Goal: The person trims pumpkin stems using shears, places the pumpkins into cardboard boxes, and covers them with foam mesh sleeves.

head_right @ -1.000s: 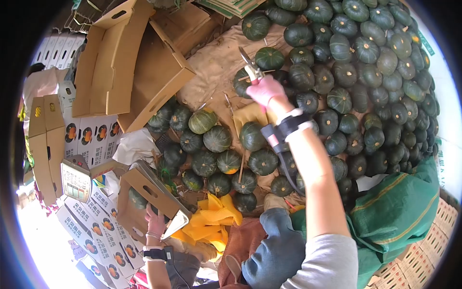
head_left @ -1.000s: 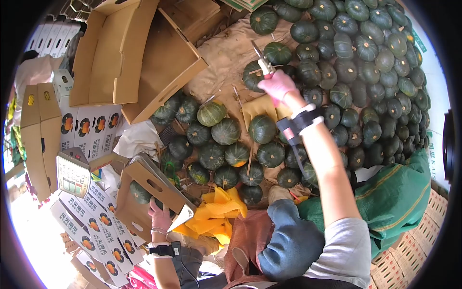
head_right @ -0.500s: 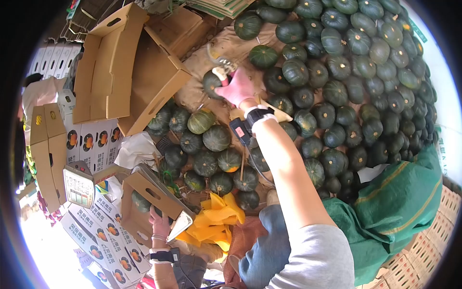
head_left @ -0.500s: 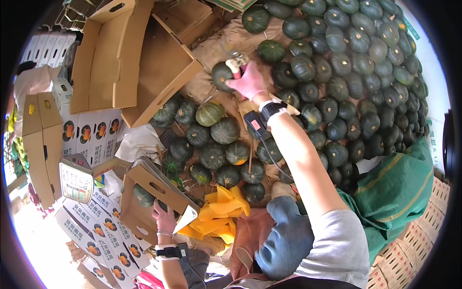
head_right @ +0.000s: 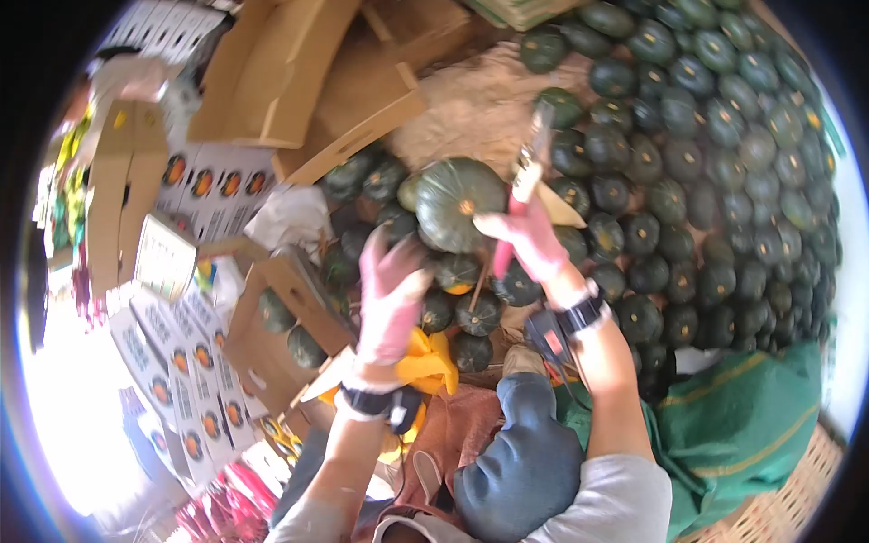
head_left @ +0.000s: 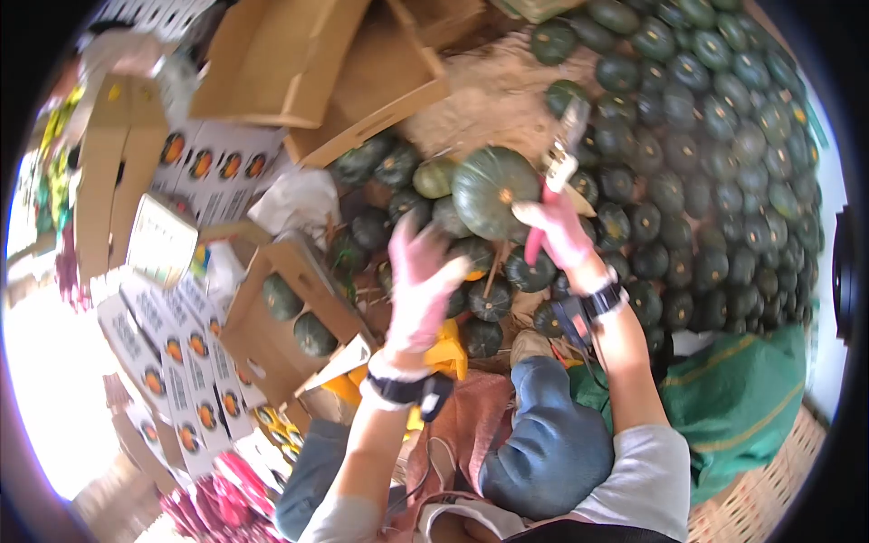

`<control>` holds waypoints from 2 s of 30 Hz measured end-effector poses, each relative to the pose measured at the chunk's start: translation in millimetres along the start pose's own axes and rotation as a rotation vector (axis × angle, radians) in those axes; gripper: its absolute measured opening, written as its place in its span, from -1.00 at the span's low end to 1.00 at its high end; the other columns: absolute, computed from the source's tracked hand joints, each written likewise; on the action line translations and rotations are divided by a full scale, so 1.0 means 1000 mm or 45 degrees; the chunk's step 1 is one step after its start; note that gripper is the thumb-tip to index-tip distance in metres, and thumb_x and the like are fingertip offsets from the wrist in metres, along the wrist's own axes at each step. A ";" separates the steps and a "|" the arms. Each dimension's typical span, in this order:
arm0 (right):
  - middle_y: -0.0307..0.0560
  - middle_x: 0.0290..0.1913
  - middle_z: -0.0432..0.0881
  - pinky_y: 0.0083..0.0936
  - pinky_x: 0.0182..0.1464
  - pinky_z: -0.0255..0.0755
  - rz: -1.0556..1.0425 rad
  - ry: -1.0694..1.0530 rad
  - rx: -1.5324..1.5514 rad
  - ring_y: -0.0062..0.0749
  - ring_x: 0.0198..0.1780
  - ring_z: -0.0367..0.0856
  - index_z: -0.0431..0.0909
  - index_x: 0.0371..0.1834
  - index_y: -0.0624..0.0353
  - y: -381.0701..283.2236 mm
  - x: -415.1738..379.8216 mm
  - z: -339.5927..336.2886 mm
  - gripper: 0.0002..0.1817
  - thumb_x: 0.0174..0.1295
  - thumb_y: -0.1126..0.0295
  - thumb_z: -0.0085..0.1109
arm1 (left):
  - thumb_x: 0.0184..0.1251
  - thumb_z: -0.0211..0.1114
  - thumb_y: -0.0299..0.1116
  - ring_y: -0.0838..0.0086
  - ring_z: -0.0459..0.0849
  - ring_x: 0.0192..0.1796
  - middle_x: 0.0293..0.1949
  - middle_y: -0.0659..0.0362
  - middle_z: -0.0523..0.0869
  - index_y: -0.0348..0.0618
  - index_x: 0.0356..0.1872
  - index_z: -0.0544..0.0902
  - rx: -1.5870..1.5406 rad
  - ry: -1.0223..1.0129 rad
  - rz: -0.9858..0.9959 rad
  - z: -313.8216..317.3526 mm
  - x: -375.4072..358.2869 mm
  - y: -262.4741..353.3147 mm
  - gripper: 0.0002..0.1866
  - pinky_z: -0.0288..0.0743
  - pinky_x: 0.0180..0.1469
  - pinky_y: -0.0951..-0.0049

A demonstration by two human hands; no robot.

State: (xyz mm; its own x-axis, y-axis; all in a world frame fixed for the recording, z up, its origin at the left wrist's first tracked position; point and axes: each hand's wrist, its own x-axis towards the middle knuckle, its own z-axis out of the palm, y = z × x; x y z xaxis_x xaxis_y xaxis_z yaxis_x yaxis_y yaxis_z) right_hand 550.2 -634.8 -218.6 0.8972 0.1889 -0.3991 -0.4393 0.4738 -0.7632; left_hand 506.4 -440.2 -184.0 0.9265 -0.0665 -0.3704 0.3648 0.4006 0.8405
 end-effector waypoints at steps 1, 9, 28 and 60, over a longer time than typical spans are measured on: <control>-0.11 -0.15 0.60 -0.66 -0.85 0.24 0.000 -0.011 -0.099 -0.51 -0.70 0.47 0.33 0.10 0.32 -0.004 -0.014 0.014 -0.50 0.06 0.50 0.20 | 0.09 0.38 -0.44 0.26 0.43 0.21 0.18 -0.01 0.44 -0.20 0.31 0.18 -0.218 -0.181 0.050 0.024 0.011 0.002 -0.24 0.34 0.23 0.29; -0.10 -0.17 0.45 -0.47 0.02 0.37 0.083 0.001 -0.166 -0.36 -0.11 0.46 0.31 0.06 0.26 0.039 -0.079 -0.075 -0.40 -0.13 0.34 0.23 | 0.08 0.40 -0.40 0.36 0.59 0.02 0.00 0.11 0.59 -0.21 0.17 0.39 -0.653 0.060 -0.066 -0.049 -0.032 -0.022 -0.41 0.46 0.14 0.30; -0.07 -0.25 0.45 -0.16 -0.04 0.26 -0.883 -0.021 -2.115 -0.09 -0.14 0.42 0.38 -0.09 0.22 0.006 -0.066 0.065 -0.37 -0.30 0.19 0.34 | 0.37 -0.12 0.19 0.15 0.41 0.25 0.22 0.05 0.46 -0.06 0.27 0.34 -1.086 0.028 -0.025 -0.074 -0.025 0.010 -0.36 0.21 0.32 0.08; -0.11 -0.55 0.50 -0.48 -0.55 0.40 0.034 1.190 -0.713 -0.49 -0.59 0.49 0.35 -0.34 0.20 -0.061 -0.032 -0.213 -0.70 -0.07 0.44 0.30 | 0.39 0.01 -0.33 0.25 0.45 0.16 0.20 0.04 0.47 -0.12 0.34 0.28 1.159 1.146 -0.113 -0.362 -0.081 0.067 -0.50 0.28 0.21 0.40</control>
State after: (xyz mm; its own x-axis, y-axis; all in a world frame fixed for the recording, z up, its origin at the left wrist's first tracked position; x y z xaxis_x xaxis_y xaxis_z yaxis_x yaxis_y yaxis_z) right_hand 538.7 -853.5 -267.5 0.6021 -0.6477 -0.4669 -0.6288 -0.0243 -0.7772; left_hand 422.4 -77.5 -240.7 0.6372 0.7201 -0.2748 0.6835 -0.3633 0.6331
